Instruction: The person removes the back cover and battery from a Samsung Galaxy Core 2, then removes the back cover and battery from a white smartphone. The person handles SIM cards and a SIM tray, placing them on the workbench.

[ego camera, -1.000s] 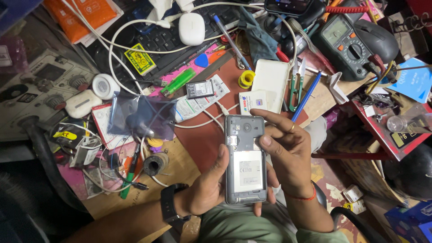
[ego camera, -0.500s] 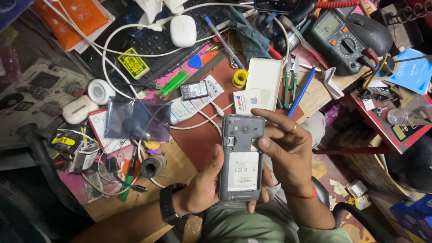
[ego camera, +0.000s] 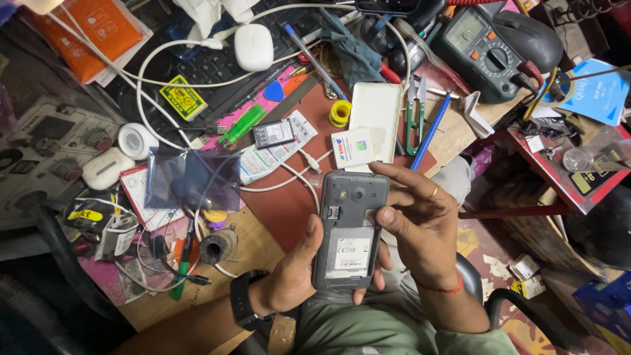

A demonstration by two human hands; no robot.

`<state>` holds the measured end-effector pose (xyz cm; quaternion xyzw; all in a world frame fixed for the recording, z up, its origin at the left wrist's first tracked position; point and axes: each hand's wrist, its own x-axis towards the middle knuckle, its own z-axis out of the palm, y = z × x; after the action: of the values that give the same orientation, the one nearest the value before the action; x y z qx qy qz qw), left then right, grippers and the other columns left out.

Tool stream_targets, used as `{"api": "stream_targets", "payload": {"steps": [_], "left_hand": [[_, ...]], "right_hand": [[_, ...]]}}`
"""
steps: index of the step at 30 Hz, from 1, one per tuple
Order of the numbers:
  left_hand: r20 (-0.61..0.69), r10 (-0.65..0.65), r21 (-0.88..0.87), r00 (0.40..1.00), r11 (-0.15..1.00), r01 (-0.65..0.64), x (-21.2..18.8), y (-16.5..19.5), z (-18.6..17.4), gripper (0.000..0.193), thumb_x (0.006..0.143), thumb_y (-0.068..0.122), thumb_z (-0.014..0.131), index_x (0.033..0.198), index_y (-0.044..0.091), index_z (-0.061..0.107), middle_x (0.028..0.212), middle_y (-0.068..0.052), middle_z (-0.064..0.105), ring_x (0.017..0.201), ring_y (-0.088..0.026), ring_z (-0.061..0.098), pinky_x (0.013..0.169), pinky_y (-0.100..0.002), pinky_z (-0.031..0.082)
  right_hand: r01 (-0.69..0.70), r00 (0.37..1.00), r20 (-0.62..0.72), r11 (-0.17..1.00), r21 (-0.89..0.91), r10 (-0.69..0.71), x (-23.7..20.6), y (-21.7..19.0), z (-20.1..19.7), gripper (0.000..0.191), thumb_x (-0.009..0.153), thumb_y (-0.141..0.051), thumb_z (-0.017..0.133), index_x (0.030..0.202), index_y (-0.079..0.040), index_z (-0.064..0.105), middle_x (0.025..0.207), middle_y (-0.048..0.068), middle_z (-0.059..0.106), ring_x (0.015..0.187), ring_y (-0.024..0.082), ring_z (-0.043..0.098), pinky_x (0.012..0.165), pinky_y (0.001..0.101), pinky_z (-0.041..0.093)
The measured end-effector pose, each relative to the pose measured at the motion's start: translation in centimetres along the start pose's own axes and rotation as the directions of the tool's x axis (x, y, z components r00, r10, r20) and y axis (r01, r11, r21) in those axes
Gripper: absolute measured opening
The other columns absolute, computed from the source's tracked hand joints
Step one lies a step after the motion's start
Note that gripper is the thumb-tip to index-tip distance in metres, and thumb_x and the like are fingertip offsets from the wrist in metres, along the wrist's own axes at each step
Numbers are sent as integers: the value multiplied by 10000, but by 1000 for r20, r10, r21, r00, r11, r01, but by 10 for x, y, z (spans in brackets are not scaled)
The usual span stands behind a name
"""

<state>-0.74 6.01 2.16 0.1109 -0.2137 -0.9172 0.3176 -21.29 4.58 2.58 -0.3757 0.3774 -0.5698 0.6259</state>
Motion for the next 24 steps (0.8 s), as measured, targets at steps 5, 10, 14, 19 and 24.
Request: {"api": "stream_targets", "payload": {"steps": [5,10,14,19,24], "left_hand": [[4,-1,-10,1000,1000,1,0,-1,-1,890,1032,729,260,1570,30,373,1292,-202,604,1112,-256,664,793,-364,565],[29,-10,-41,1000,999,11,1,0,1,884,1043,724,240,1584,33,347,1309,-211,590,1123,-278,660,819,-395,578],[65,-3,-94,998,996,9,0,1,4,810,1066,676,232,1604,75,305,1330,-216,568,1167,-318,651,865,-459,595],[52,0,-124,999,992,7,-2,1,7,771,1082,644,235,1606,85,310,1338,-213,562,1168,-328,639,867,-473,591],[-130,-107,231,986,964,135,-2,15,16,786,1087,628,294,1528,-10,419,1286,-163,563,1134,-234,616,907,-385,542]], "right_hand": [[6,1000,-14,1000,-28,-6,-1,3,-1,511,943,-6,749,1414,104,585,1025,138,769,899,129,695,794,261,561],[9,1000,-22,999,-49,-10,-1,4,-1,498,939,-23,742,1396,97,586,1012,112,770,905,117,688,851,277,552],[-32,999,13,999,-35,33,2,5,1,497,973,-60,726,1417,121,595,944,75,742,870,99,659,867,264,529],[-75,997,21,997,-11,75,4,10,3,516,990,-77,715,1439,145,590,947,63,714,872,104,644,866,259,511],[-55,998,15,992,-117,57,-1,7,-1,492,939,-49,709,1387,107,578,1046,95,731,963,128,683,903,288,550]]}}
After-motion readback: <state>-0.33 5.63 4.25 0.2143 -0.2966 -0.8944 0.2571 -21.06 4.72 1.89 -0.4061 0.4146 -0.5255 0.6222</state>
